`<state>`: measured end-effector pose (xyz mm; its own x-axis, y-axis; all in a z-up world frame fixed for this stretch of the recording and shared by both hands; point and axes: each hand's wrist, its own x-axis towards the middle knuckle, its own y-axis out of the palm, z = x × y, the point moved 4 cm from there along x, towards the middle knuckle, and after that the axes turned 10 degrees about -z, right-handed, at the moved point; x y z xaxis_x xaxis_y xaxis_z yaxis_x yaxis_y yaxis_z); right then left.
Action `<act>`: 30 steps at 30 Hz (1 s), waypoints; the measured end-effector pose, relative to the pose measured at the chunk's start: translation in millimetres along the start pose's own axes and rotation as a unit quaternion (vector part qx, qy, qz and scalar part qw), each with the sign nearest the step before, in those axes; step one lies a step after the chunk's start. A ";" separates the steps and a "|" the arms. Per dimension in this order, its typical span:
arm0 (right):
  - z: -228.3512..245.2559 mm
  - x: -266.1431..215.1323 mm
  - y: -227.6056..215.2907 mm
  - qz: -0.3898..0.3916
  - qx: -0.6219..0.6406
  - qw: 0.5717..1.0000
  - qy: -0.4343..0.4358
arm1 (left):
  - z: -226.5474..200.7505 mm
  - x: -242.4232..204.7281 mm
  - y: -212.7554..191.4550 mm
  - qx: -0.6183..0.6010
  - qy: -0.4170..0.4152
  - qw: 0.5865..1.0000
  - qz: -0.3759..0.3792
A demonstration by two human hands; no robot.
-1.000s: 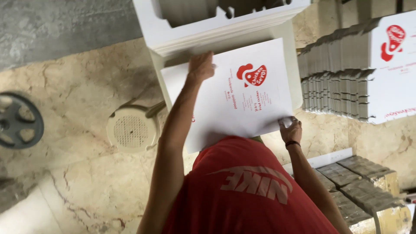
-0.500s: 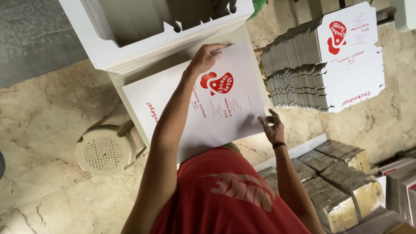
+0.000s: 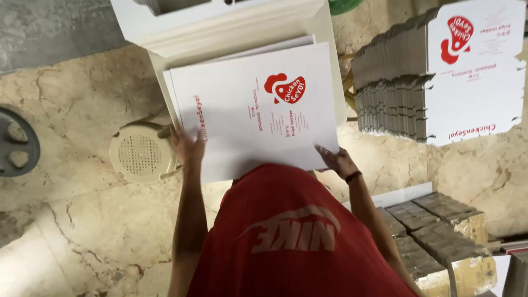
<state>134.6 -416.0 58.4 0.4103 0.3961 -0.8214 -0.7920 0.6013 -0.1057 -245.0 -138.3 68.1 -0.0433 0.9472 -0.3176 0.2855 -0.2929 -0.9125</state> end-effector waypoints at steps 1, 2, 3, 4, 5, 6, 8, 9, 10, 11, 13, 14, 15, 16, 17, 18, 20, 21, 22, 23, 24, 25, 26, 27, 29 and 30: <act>-27.6 30.4 -7.3 0.005 0.022 1.000 -0.015 | 43.5 -11.2 26.8 -0.050 -0.087 0.995 0.026; -55.1 60.7 -14.2 0.010 0.043 0.999 -0.030 | 86.6 -24.0 53.7 -0.101 -0.174 0.978 0.051; -51.2 56.9 -14.5 0.020 0.042 0.998 -0.031 | 95.2 -39.2 56.6 -0.100 -0.179 0.978 0.043; -46.3 53.5 -15.9 0.015 0.036 0.998 -0.040 | 102.2 -53.6 59.4 -0.074 -0.163 0.983 0.041; -46.4 45.6 -17.4 0.005 0.034 0.998 -0.047 | 110.7 -68.1 62.0 -0.045 -0.144 0.988 0.043; -42.8 48.7 -16.1 0.010 0.035 0.998 -0.044 | 125.6 -68.4 65.4 -0.041 -0.147 0.987 0.040; -40.0 51.6 -24.6 0.049 0.000 0.999 0.006 | 145.1 -71.1 85.1 -0.014 -0.124 0.990 0.068; -38.0 57.2 -31.9 0.048 0.001 0.999 0.003 | 145.9 -70.1 86.9 -0.016 -0.121 0.990 0.066; -37.8 62.8 -37.9 0.063 -0.024 0.997 0.021 | 147.6 -69.1 89.4 0.009 -0.126 0.989 0.077; -43.0 64.3 -42.7 0.080 -0.049 0.995 0.043 | 154.2 -73.0 89.8 0.036 -0.133 0.986 0.090; -17.4 42.5 -30.5 0.068 -0.036 0.996 0.049 | 55.1 -87.9 55.2 0.044 -0.110 0.991 0.064; -4.2 31.3 -25.0 0.057 -0.025 0.997 0.053 | -1.7 -94.4 32.6 0.050 -0.089 0.994 0.036; -8.8 34.5 -25.1 0.055 -0.025 0.997 0.054 | -63.9 -97.4 11.6 0.049 -0.088 0.994 0.038; -9.6 38.0 -25.8 0.035 -0.038 0.999 0.006 | -129.7 -108.7 -10.7 -0.013 -0.010 0.997 0.071; -9.4 40.8 -25.6 0.014 -0.051 0.998 -0.042 | -189.2 -130.5 -38.6 -0.076 0.069 0.990 0.101; -9.4 37.3 -24.4 0.013 -0.053 0.998 -0.042 | -198.8 -119.3 10.2 -0.078 0.069 0.989 0.103; -1.6 30.0 -23.5 -0.011 -0.208 0.965 -0.160 | -228.2 -100.1 111.2 0.026 0.194 0.974 0.117; -14.1 40.6 -25.0 -0.013 -0.211 0.964 -0.160 | -241.8 -101.6 110.5 0.022 0.194 0.974 0.119; -23.5 51.4 -27.5 -0.040 -0.243 0.949 -0.196 | -253.9 -102.0 110.6 0.048 0.183 0.974 0.126; -38.8 57.6 -27.7 -0.065 -0.274 0.933 -0.226 | -260.4 -105.5 110.5 0.078 0.169 0.973 0.138; -30.8 47.5 -28.5 -0.064 -0.277 0.933 -0.221 | -259.0 -100.2 125.6 0.078 0.167 0.972 0.143; -22.8 36.8 -26.0 -0.036 -0.282 0.930 -0.234 | -255.7 -95.3 139.4 0.087 0.164 0.974 0.133; -14.1 25.7 -23.9 -0.007 -0.286 0.926 -0.248 | -252.7 -90.9 152.6 0.095 0.161 0.975 0.122; 27.2 -1.3 -8.7 -0.006 -0.284 0.926 -0.249 | -253.4 -89.2 151.1 0.097 0.161 0.975 0.120; 104.4 -69.6 19.6 0.066 -0.268 0.932 -0.236 | -254.9 -90.7 149.7 0.084 0.152 0.975 0.139; 97.4 -53.5 11.6 0.064 -0.267 0.933 -0.234 | -254.0 -91.9 149.5 0.084 0.155 0.974 0.141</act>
<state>147.4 -362.6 155.7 0.3512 0.7756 -0.5245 -0.9085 0.1470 -0.3911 44.9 -236.1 26.3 0.3118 0.8125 -0.4925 0.0816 -0.5393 -0.8381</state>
